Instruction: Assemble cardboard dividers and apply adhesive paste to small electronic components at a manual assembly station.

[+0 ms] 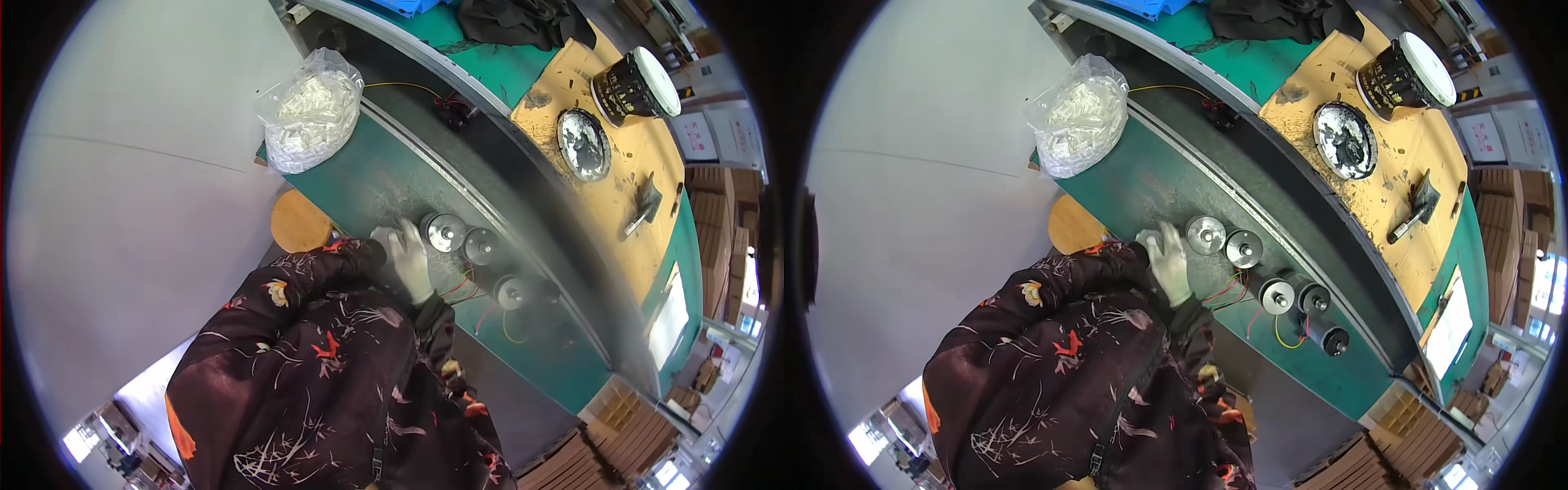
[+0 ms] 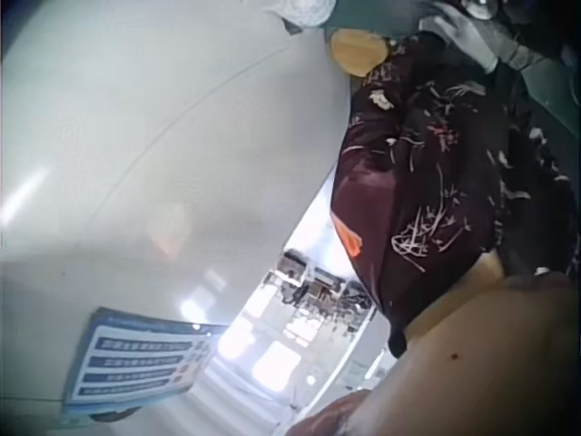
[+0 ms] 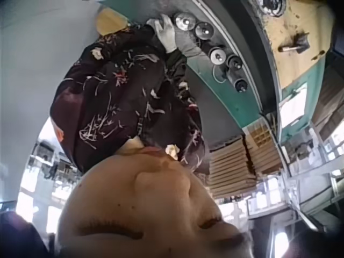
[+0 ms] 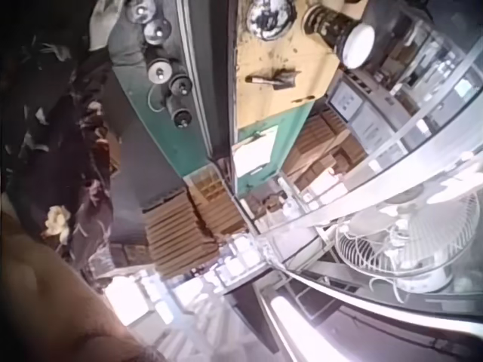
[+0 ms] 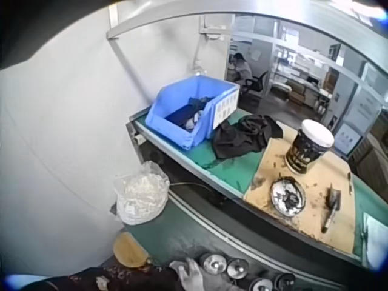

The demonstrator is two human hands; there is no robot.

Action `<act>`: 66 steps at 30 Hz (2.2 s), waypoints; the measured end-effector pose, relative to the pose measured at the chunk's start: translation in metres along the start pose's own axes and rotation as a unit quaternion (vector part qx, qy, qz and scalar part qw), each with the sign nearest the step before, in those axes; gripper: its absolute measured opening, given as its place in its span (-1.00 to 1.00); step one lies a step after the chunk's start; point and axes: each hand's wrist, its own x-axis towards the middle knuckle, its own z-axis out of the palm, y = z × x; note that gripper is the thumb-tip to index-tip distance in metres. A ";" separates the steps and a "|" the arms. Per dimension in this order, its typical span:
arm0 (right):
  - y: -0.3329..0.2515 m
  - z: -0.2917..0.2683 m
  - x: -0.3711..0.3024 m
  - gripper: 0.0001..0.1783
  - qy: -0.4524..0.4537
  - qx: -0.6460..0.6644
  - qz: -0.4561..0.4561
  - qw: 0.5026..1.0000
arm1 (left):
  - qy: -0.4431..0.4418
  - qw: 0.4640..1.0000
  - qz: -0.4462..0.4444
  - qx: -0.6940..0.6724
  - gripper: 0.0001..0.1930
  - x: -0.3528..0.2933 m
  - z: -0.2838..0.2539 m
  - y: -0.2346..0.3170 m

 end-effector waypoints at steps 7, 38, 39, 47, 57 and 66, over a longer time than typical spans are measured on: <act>0.142 0.031 -0.021 -0.42 -0.097 -0.134 0.174 0.971 | -0.118 0.989 0.082 -0.028 -0.61 -0.016 -0.039 -0.018; 0.040 -0.029 -0.082 -0.62 0.235 0.218 0.289 0.902 | 0.137 0.972 0.026 0.188 -0.58 0.118 -0.165 -0.026; 0.040 -0.030 -0.082 -0.62 0.227 0.214 0.310 0.898 | 0.147 0.971 0.018 0.189 -0.58 0.109 -0.155 -0.031; 0.043 -0.025 -0.077 -0.61 0.223 0.168 0.302 0.912 | 0.170 0.967 -0.186 0.050 -0.24 0.142 -0.159 0.020; 0.045 -0.024 -0.089 -0.63 0.213 0.150 0.318 0.912 | 0.113 0.986 -0.116 0.038 -0.47 0.166 -0.151 -0.020; 0.021 -0.036 -0.061 -0.65 0.147 0.058 0.296 0.942 | 0.315 0.949 0.014 -0.021 -0.26 0.022 -0.172 0.050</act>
